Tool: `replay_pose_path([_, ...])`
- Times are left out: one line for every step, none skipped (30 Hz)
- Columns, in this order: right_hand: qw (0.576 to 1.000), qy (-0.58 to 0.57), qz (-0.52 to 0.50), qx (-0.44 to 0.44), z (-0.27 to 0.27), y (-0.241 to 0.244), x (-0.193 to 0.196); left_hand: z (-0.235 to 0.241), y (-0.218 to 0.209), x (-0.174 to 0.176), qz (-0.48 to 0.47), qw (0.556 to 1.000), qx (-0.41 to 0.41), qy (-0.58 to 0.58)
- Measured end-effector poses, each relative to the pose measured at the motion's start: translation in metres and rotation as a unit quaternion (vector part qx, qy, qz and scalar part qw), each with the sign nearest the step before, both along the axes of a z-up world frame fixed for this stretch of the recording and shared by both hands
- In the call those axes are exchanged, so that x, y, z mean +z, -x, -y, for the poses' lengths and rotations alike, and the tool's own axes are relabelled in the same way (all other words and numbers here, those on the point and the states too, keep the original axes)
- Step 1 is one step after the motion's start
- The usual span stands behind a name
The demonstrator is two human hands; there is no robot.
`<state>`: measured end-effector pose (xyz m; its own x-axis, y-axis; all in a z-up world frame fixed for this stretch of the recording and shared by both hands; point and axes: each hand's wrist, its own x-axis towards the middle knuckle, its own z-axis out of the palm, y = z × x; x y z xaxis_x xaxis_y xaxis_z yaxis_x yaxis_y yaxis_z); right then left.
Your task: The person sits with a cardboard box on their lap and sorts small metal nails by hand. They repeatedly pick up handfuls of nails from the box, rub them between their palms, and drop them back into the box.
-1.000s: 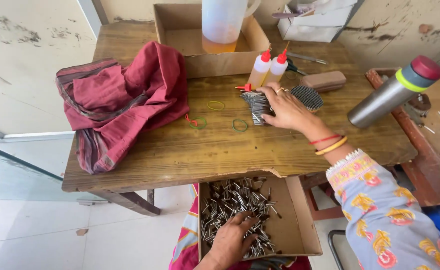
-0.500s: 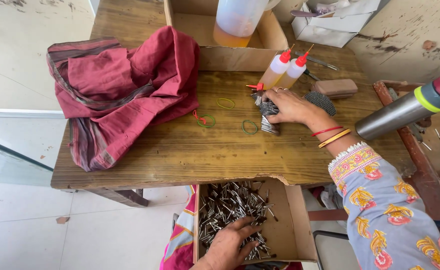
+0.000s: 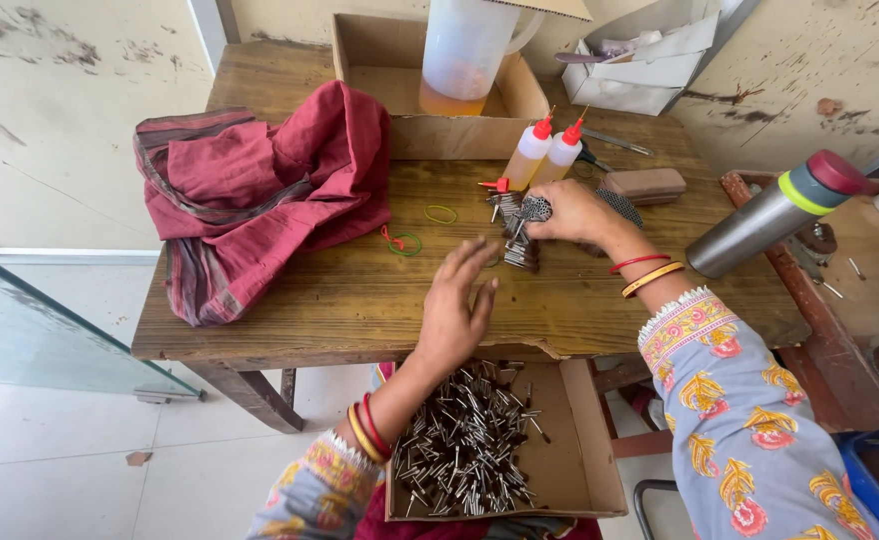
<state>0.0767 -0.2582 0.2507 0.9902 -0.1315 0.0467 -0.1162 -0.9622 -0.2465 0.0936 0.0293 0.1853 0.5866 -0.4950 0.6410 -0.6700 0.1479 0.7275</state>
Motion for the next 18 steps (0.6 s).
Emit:
replay_pose_path([1.000,0.003,0.003,0.000,-0.003,0.004,0.007,0.015,-0.010,0.000,0.003,1.000,0.000,0.003])
replay_pose_path([0.999,-0.040,-0.009,-0.018,-0.005,0.008,0.015,0.031,-0.021,0.000,0.020,1.000,0.009,0.021])
replay_pose_path([0.996,-0.083,-0.020,-0.037,-0.008,0.012,0.022,0.047,-0.032,0.001,0.037,0.998,0.017,0.038])
replay_pose_path([0.996,-0.081,-0.017,-0.037,-0.009,0.015,0.024,0.060,-0.033,-0.002,0.041,0.998,0.017,0.040])
replay_pose_path([0.991,-0.124,-0.031,-0.028,-0.009,0.017,0.026,0.074,-0.035,-0.005,-0.024,0.996,-0.037,0.073])
replay_pose_path([0.985,-0.167,-0.046,-0.018,-0.008,0.019,0.028,0.089,-0.037,-0.007,-0.089,0.987,-0.090,0.104])
replay_pose_path([0.985,-0.164,-0.043,-0.017,-0.008,0.018,0.026,0.102,-0.029,-0.010,-0.085,0.987,-0.091,0.106])
replay_pose_path([0.980,-0.190,-0.059,-0.001,-0.006,0.016,0.024,0.115,-0.021,-0.013,-0.263,0.940,-0.177,0.123])
replay_pose_path([0.973,-0.219,-0.078,0.016,-0.007,0.015,0.018,0.126,-0.010,-0.020,-0.431,0.855,-0.258,0.131])
replay_pose_path([0.972,-0.220,-0.077,0.016,-0.019,0.017,0.021,0.126,0.000,-0.015,-0.430,0.856,-0.257,0.130])
replay_pose_path([0.981,-0.178,-0.078,0.014,-0.031,0.019,0.022,0.125,0.010,-0.011,-0.484,0.802,-0.276,0.214])
replay_pose_path([0.987,-0.137,-0.078,0.012,-0.043,0.020,0.024,0.125,0.020,-0.007,-0.531,0.739,-0.291,0.296])
replay_pose_path([0.987,-0.140,-0.080,0.013,-0.056,0.026,0.024,0.122,0.025,-0.009,-0.534,0.739,-0.288,0.294])
replay_pose_path([0.994,-0.086,-0.065,0.020,-0.070,0.033,0.023,0.119,0.029,-0.012,-0.572,0.724,-0.252,0.293])
replay_pose_path([0.998,-0.031,-0.051,0.028,-0.083,0.039,0.023,0.116,0.035,-0.015,-0.609,0.706,-0.215,0.291])
replay_pose_path([0.997,-0.036,-0.054,0.030,-0.091,0.048,0.022,0.109,0.038,-0.015,-0.612,0.706,-0.210,0.289])
replay_pose_path([0.998,-0.019,-0.032,0.047,-0.099,0.057,0.019,0.100,0.041,-0.016,-0.619,0.683,-0.215,0.322])
replay_pose_path([0.998,-0.002,-0.010,0.063,-0.108,0.066,0.016,0.091,0.044,-0.017,-0.625,0.659,-0.220,0.355])
